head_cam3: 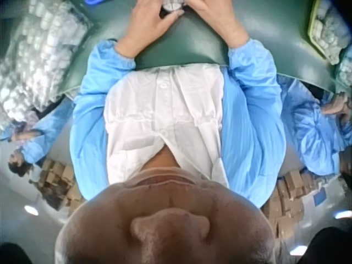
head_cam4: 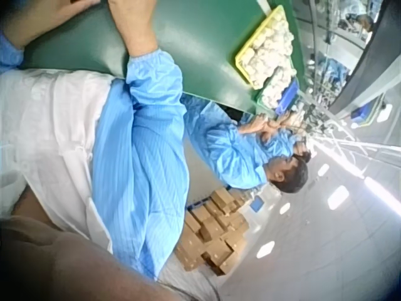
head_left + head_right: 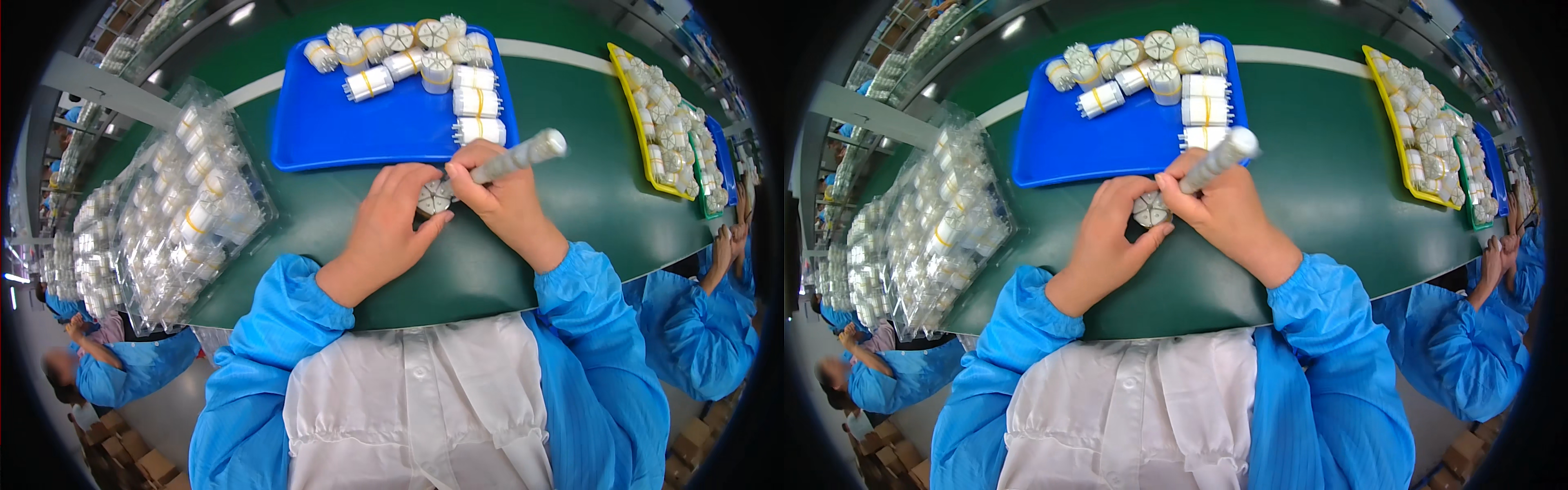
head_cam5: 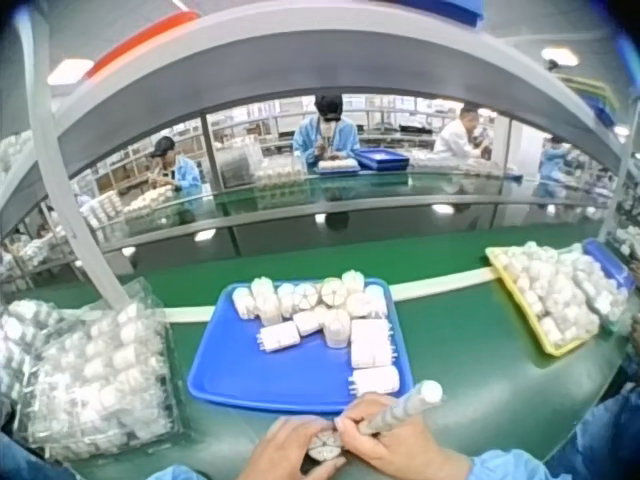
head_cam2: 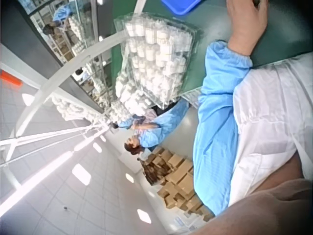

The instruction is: The person inserts a white cylindrical tool into the top of small, white cylindrical components on a green table. They repeat this insertion action for multiple units, moving them from a blue tray to a clear plastic packaging tray. The person wears a blue protective gown and white gloves.

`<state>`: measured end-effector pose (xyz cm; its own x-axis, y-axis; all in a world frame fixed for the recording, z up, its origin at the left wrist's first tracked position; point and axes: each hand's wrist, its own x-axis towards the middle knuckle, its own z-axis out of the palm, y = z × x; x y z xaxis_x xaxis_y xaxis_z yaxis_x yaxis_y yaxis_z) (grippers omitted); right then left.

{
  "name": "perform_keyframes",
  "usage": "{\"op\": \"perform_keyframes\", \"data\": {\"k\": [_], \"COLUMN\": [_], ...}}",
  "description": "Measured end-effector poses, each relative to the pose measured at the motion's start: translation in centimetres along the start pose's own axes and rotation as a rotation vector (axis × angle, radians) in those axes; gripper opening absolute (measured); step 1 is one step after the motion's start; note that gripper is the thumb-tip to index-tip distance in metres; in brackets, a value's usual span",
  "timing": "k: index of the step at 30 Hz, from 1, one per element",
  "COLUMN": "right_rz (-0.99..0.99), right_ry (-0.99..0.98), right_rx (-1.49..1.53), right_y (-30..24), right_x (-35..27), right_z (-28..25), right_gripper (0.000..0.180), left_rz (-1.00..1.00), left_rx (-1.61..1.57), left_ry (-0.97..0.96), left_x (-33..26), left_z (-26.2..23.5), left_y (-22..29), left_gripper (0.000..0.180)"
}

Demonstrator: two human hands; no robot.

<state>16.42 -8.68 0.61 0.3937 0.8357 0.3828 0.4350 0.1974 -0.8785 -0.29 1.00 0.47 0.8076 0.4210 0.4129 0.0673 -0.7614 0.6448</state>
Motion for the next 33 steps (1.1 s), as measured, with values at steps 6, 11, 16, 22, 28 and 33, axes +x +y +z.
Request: {"op": "perform_keyframes", "data": {"k": [6,11,16,22,28,33], "right_rz": [-0.070,-0.078,-0.102,-0.114,-0.122,0.068], "right_ry": [0.081,0.014,0.074,0.066,0.083,0.176], "right_rx": [0.038,0.012,0.031,-0.004,-0.015,0.040], "right_y": [-0.6,-0.4,-0.2,0.1,0.2,-0.5], "right_x": [0.5,0.2,0.3,0.5,0.6,0.7], "right_z": [-0.7,-0.2,-0.4,-0.7,-1.3,-2.3], "right_gripper": [0.013,0.012,0.012,0.013,0.012,0.015], "left_rz": [-0.094,-0.187,0.007,-0.302,-0.196,0.109], "left_rx": [0.355,0.470,0.651,0.743,0.583,0.278], "left_ry": [0.163,0.113,0.134,-0.107,-0.003,-0.103], "left_x": [-0.7,-0.7,3.7,11.7,10.5,6.0], "left_z": [-3.8,-6.0,-6.5,-4.3,-5.4,-6.2], "left_y": [-1.2,-1.5,-1.0,-6.9,-3.9,2.2], "left_gripper": [0.046,0.038,0.034,0.031,0.036,0.043]}}
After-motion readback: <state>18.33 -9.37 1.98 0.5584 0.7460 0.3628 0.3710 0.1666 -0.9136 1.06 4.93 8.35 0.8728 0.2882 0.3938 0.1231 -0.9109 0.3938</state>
